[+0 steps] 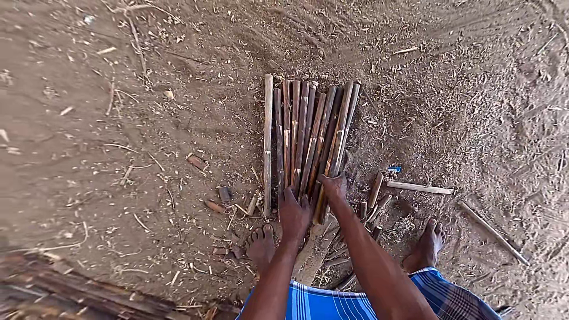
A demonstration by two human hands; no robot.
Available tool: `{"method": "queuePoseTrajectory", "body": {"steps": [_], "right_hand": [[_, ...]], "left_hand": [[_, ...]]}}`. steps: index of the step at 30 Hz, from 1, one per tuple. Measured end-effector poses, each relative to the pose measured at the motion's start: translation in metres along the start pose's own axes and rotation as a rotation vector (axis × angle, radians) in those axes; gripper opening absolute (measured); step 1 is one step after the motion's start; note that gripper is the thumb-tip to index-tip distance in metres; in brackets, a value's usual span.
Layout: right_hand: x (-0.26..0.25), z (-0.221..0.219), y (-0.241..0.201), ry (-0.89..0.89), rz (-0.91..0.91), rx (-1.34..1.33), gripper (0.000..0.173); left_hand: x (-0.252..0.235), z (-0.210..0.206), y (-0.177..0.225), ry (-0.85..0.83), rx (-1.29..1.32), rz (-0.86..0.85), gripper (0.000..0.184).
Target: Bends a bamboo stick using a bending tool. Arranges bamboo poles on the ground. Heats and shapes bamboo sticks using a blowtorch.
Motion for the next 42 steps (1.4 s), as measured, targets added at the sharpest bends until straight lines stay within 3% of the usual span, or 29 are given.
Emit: {"method": "queuePoseTrajectory", "body": {"steps": [5,8,12,18,27,30,32,34,36,38,42], "right_hand": [[-0.004,0.027,0.014,-0.231,0.065,-0.281,0.050],[-0.005,0.043,0.017,-0.333,0.056,-0.333,0.055],[-0.010,0.042,0.015,-0.389,0.086,-0.386,0.057],[-0.004,0.019,0.007,-0.464,0.076,-0.476,0.047],[-0.004,-0.002,0.003,-0.521,0.092,-0.491,0.051],[-0.003,-0.008,0.000,-0.540,0.095,-0.501,0.061],[-0.005,-0.010,-0.003,-0.478,0.125,-0.479,0.068],[-0.005,-0.013,-0.005,-0.428,0.193,-0.456,0.073],[-0.005,-0.014,-0.007,-0.413,0.210,-0.457,0.069],[-0.005,-0.017,-0.004,-0.412,0.186,-0.476,0.068],[-0.004,-0.021,0.000,-0.454,0.143,-0.532,0.074]], "left_hand": [[-0.012,-0.005,0.013,-0.013,0.013,-0.032,0.062],[-0.020,-0.013,0.011,-0.049,0.010,0.006,0.069],[-0.029,-0.017,0.008,-0.061,0.043,0.047,0.064],[-0.029,-0.017,0.007,-0.105,0.101,0.058,0.067],[-0.028,-0.048,0.021,-0.369,0.134,0.022,0.093],[-0.029,-0.050,0.020,-0.417,0.114,0.013,0.088],[-0.031,-0.031,0.023,-0.336,0.025,-0.038,0.067],[-0.036,0.010,0.019,-0.039,-0.031,-0.043,0.049],[-0.051,0.048,-0.004,0.186,0.000,0.065,0.070],[-0.071,0.058,-0.028,0.196,0.105,0.166,0.091],[-0.086,0.029,-0.021,-0.065,0.167,0.109,0.090]]}}
Point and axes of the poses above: each hand's wrist, its own x-axis away from the middle knuckle, its own z-axis out of the back of the hand, y = z × x, the point moved 9 cm from there along -x, towards the middle knuckle, and after that the axes turned 6 degrees about x, right-handed, at the moved point
